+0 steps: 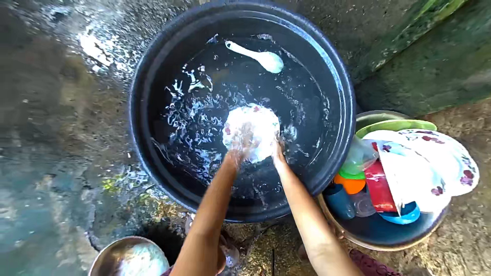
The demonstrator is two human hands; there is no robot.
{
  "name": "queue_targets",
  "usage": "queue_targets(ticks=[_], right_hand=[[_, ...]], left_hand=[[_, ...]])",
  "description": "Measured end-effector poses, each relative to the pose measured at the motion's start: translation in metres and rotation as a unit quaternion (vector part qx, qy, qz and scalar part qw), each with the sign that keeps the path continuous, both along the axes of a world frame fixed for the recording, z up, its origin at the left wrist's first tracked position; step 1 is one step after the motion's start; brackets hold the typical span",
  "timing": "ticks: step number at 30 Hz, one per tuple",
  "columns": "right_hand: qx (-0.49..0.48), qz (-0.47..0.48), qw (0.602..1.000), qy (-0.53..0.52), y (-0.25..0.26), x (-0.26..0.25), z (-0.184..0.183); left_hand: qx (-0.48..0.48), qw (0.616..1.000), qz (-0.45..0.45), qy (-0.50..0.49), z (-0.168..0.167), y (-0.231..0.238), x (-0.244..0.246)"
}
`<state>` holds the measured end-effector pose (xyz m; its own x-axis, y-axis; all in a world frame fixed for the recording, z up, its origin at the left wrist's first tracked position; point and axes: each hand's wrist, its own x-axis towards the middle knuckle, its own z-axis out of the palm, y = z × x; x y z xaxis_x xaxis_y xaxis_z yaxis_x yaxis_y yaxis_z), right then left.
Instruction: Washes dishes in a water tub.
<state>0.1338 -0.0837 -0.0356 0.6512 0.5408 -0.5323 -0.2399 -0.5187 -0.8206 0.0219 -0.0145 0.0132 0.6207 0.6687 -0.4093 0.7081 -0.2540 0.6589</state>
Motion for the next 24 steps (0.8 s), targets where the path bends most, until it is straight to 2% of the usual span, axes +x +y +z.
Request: queue_targets(ticks=[2, 3, 5, 6, 9, 11, 13, 15, 17, 18, 20, 22, 24], right_hand=[[-0.041, 0.020, 0.998, -0.032, 0.000, 0.006, 0.005], [-0.072, 0.038, 0.996, -0.043, 0.000, 0.016, 0.007], [-0.094, 0.049, 0.994, -0.003, -0.003, 0.041, 0.003], [-0.099, 0.069, 0.992, 0.042, -0.005, 0.054, 0.000], [-0.097, 0.149, 0.967, 0.180, -0.002, 0.077, 0.015], [-0.016, 0.195, 0.966, 0.168, 0.001, 0.084, 0.032], [0.079, 0.234, 0.967, 0.067, 0.008, 0.080, 0.038], [0.099, 0.232, 0.967, -0.018, 0.011, 0.068, 0.038], [0.072, 0.241, 0.965, -0.069, 0.012, 0.052, 0.021], [0.047, 0.243, 0.967, -0.063, 0.011, 0.043, 0.013], [0.021, 0.187, 0.982, 0.002, 0.008, 0.022, -0.003], [0.033, 0.077, 0.992, 0.092, 0.007, 0.004, -0.007], [0.044, -0.020, 0.987, 0.155, 0.008, -0.005, -0.003]], left_hand=[[0.094, 0.988, -0.110, -0.053, -0.063, -0.028, 0.006], [0.102, 0.977, -0.181, -0.045, -0.075, -0.034, 0.006], [0.059, 0.955, -0.292, 0.006, -0.060, -0.038, -0.005], [0.075, 0.948, -0.308, -0.002, -0.048, -0.036, -0.013], [0.044, 0.959, -0.279, -0.001, 0.017, -0.023, -0.027], [0.056, 0.978, -0.196, -0.052, 0.045, -0.015, -0.034], [0.068, 0.992, -0.084, -0.067, 0.054, 0.007, -0.040], [0.035, 0.999, -0.009, -0.001, 0.044, 0.045, -0.044], [0.008, 0.996, 0.004, 0.091, 0.018, 0.077, -0.044], [-0.001, 0.992, 0.005, 0.125, 0.004, 0.087, -0.041], [0.013, 0.987, 0.022, 0.159, -0.015, 0.083, -0.021], [0.063, 0.986, 0.037, 0.147, -0.027, 0.064, 0.016], [0.088, 0.989, -0.025, 0.116, -0.031, 0.040, 0.050]])
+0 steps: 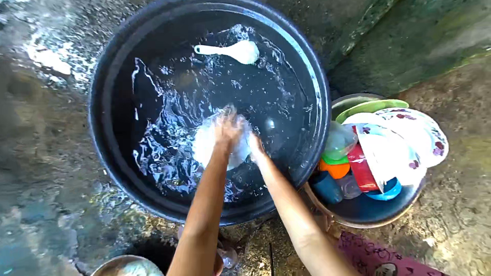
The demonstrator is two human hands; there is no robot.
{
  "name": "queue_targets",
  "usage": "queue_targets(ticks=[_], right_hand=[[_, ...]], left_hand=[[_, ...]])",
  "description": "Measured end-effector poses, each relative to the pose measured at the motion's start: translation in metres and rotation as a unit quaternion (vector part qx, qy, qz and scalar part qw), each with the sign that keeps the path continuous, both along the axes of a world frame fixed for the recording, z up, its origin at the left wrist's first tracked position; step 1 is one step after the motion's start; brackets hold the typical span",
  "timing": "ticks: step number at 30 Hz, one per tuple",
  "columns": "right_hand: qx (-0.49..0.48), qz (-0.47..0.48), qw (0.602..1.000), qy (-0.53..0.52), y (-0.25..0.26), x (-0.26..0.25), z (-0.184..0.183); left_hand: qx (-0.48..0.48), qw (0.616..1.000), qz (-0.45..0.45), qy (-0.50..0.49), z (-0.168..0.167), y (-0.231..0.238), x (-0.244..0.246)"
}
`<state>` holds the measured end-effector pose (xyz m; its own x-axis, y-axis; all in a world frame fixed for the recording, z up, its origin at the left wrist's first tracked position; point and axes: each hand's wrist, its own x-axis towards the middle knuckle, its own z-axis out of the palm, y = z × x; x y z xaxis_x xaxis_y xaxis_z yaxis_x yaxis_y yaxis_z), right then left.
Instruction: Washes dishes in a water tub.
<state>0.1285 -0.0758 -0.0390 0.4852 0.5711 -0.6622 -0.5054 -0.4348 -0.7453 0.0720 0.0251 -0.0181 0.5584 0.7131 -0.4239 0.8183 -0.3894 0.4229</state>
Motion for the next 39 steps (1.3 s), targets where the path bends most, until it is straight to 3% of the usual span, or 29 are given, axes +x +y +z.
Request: queue_targets(ticks=[3, 6, 8, 9, 11, 13, 16, 17, 20, 23, 24, 26, 29, 31, 33, 35, 37, 39], right_hand=[[-0.026, -0.107, 0.993, 0.038, -0.002, 0.008, 0.003], [-0.107, -0.062, 0.992, -0.037, -0.001, 0.030, 0.004], [-0.123, -0.018, 0.988, -0.094, 0.004, 0.035, -0.001], [-0.120, 0.000, 0.986, -0.115, 0.006, 0.035, -0.004], [-0.121, 0.071, 0.977, -0.159, 0.002, 0.025, -0.002], [-0.136, 0.087, 0.973, -0.167, -0.002, 0.021, 0.003], [-0.147, -0.063, 0.979, -0.127, -0.003, 0.020, -0.001], [-0.151, -0.042, 0.979, -0.134, -0.006, 0.024, 0.006], [-0.167, 0.203, 0.943, -0.202, -0.019, 0.053, 0.014], [-0.162, 0.170, 0.971, -0.054, -0.021, 0.083, 0.018], [-0.181, 0.208, 0.961, -0.026, -0.021, 0.091, 0.027], [-0.190, 0.348, 0.915, -0.074, -0.019, 0.105, 0.059], [-0.097, 0.564, 0.774, -0.272, -0.022, 0.134, 0.125], [0.014, 0.566, 0.727, -0.388, -0.028, 0.140, 0.152], [0.121, 0.501, 0.700, -0.495, -0.035, 0.145, 0.170], [0.189, 0.438, 0.654, -0.587, -0.044, 0.159, 0.192], [0.148, 0.448, 0.591, -0.655, -0.067, 0.188, 0.233], [0.075, 0.445, 0.541, -0.710, -0.109, 0.231, 0.266]], left_hand=[[0.002, 0.983, -0.174, -0.059, -0.008, -0.043, 0.006], [0.080, 0.942, -0.290, -0.150, -0.047, -0.053, -0.060], [0.059, 0.957, -0.239, -0.157, -0.053, -0.032, -0.098], [0.025, 0.977, -0.184, -0.104, -0.042, -0.018, -0.100], [-0.002, 0.998, -0.051, -0.049, -0.020, -0.003, -0.082], [-0.004, 0.996, 0.040, -0.080, -0.016, -0.005, -0.051], [0.041, 0.988, -0.065, -0.130, -0.031, -0.044, -0.025], [0.050, 0.978, -0.130, -0.154, -0.036, -0.060, -0.026], [0.099, 0.939, -0.288, -0.160, -0.041, -0.067, -0.058], [0.139, 0.930, -0.292, -0.175, -0.010, -0.043, -0.084], [0.125, 0.934, -0.287, -0.173, 0.009, -0.035, -0.087], [0.081, 0.951, -0.262, -0.146, 0.054, -0.020, -0.089], [0.037, 0.971, -0.223, -0.084, 0.113, 0.006, -0.082], [0.085, 0.956, -0.240, -0.145, 0.135, 0.014, -0.074], [0.121, 0.927, -0.263, -0.240, 0.152, 0.012, -0.054], [0.083, 0.910, -0.276, -0.297, 0.164, 0.008, -0.029], [-0.022, 0.923, -0.264, -0.278, 0.167, 0.013, -0.013], [-0.063, 0.943, -0.233, -0.230, 0.150, 0.030, -0.015]])
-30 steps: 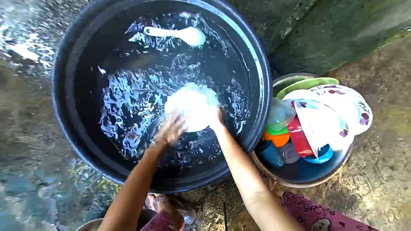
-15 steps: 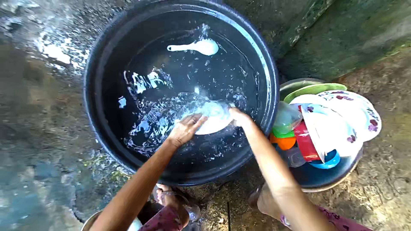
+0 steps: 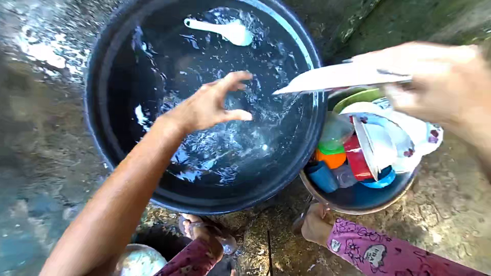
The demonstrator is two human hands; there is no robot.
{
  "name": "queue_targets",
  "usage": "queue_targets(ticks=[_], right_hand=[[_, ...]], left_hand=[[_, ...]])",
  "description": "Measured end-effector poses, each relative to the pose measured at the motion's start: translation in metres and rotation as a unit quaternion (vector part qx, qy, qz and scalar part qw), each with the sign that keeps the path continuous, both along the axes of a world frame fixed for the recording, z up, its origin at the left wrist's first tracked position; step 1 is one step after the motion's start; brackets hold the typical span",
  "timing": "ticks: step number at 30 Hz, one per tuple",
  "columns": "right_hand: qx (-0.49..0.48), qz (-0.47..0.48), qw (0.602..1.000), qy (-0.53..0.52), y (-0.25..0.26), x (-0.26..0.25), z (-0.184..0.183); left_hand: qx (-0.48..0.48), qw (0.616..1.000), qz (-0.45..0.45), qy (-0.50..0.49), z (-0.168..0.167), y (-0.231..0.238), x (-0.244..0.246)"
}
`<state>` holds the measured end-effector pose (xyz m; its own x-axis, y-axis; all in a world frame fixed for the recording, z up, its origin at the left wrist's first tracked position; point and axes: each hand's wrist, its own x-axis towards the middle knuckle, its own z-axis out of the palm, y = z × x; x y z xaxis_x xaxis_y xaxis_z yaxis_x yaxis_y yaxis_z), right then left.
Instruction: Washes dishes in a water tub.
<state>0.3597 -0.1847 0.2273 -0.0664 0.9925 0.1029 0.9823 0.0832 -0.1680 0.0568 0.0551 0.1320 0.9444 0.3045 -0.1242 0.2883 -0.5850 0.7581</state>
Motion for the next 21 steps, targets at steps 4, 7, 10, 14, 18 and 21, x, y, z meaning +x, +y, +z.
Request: queue_targets(ticks=[4, 7, 10, 14, 18, 21], right_hand=[[-0.033, -0.155, 0.985, -0.065, -0.114, 0.102, 0.014], [-0.126, -0.303, 0.940, -0.094, -0.162, 0.114, 0.017], [-0.189, -0.382, 0.900, -0.097, -0.185, 0.121, 0.000], [-0.242, -0.455, 0.853, -0.079, -0.187, 0.127, -0.023], [-0.315, -0.482, 0.816, -0.055, -0.170, 0.128, -0.054], [-0.325, -0.456, 0.828, -0.030, -0.178, 0.135, -0.082]], left_hand=[[0.011, 0.986, 0.086, 0.143, -0.055, 0.034, -0.014], [0.005, 0.974, 0.128, 0.188, -0.080, 0.043, -0.014], [0.024, 0.971, 0.150, 0.183, -0.080, 0.051, -0.004], [0.084, 0.976, 0.144, 0.142, -0.068, 0.069, 0.030], [0.162, 0.971, 0.107, 0.139, -0.074, 0.103, 0.070], [0.196, 0.967, 0.068, 0.146, -0.091, 0.124, 0.105]])
